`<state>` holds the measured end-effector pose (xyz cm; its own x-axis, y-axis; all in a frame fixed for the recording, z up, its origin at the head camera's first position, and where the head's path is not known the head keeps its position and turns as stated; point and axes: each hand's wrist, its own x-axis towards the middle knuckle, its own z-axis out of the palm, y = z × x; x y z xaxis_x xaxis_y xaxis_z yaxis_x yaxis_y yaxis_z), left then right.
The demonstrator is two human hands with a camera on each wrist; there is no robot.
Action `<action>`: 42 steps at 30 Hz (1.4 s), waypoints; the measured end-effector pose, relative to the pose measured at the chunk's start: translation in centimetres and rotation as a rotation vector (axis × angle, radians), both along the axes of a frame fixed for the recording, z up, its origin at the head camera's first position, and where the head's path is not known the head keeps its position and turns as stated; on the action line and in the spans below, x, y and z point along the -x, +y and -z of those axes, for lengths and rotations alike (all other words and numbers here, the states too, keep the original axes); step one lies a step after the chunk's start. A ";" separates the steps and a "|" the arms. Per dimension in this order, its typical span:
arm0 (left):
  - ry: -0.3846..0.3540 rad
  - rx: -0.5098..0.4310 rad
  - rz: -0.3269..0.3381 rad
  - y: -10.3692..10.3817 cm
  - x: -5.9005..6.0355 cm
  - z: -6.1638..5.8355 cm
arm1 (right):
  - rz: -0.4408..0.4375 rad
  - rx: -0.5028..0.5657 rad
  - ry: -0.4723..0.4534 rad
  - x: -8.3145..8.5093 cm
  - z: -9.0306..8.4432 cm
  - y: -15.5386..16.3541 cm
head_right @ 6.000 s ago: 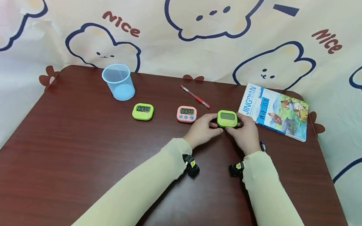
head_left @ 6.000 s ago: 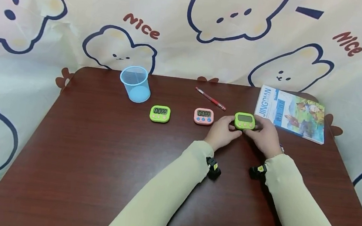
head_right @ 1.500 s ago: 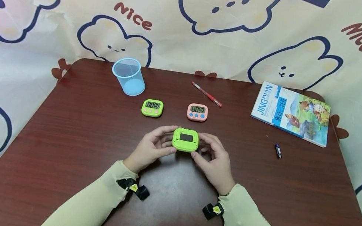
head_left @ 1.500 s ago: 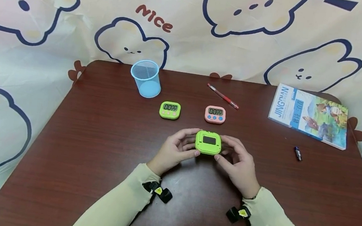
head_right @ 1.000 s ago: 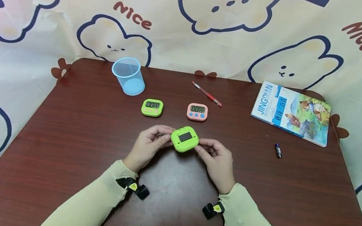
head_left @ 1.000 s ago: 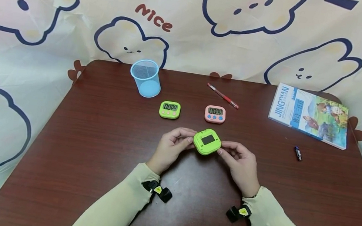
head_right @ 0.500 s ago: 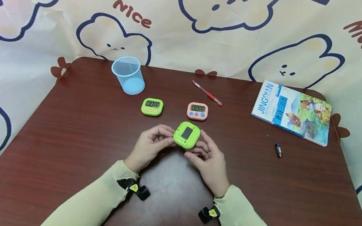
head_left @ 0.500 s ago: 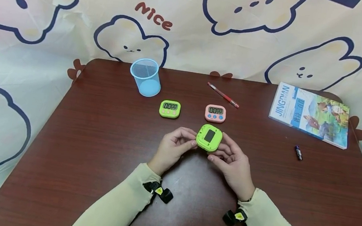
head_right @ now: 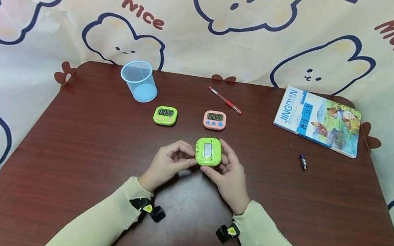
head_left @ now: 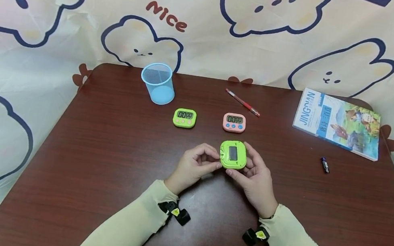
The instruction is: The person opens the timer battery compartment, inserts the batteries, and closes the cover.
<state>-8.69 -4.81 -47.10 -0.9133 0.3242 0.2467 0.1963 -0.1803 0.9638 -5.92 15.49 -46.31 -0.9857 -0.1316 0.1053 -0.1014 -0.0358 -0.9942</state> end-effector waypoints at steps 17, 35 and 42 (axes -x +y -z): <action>-0.082 0.208 0.384 -2.4 1.6 -0.5 | -0.338 -0.059 -0.120 0.7 -0.8 1.8; -0.229 0.051 0.149 -0.6 0.6 0.1 | -0.062 0.058 -0.141 0.8 0.0 1.4; -0.131 0.186 0.042 0.9 -0.2 0.0 | -0.012 0.065 -0.187 0.5 0.1 -0.6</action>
<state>-8.54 -3.92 -47.06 -0.9184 0.3911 0.0594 0.0634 -0.0025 0.9980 -6.41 14.87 -46.37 -0.9872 -0.1425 -0.0711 0.0859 -0.1004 -0.9912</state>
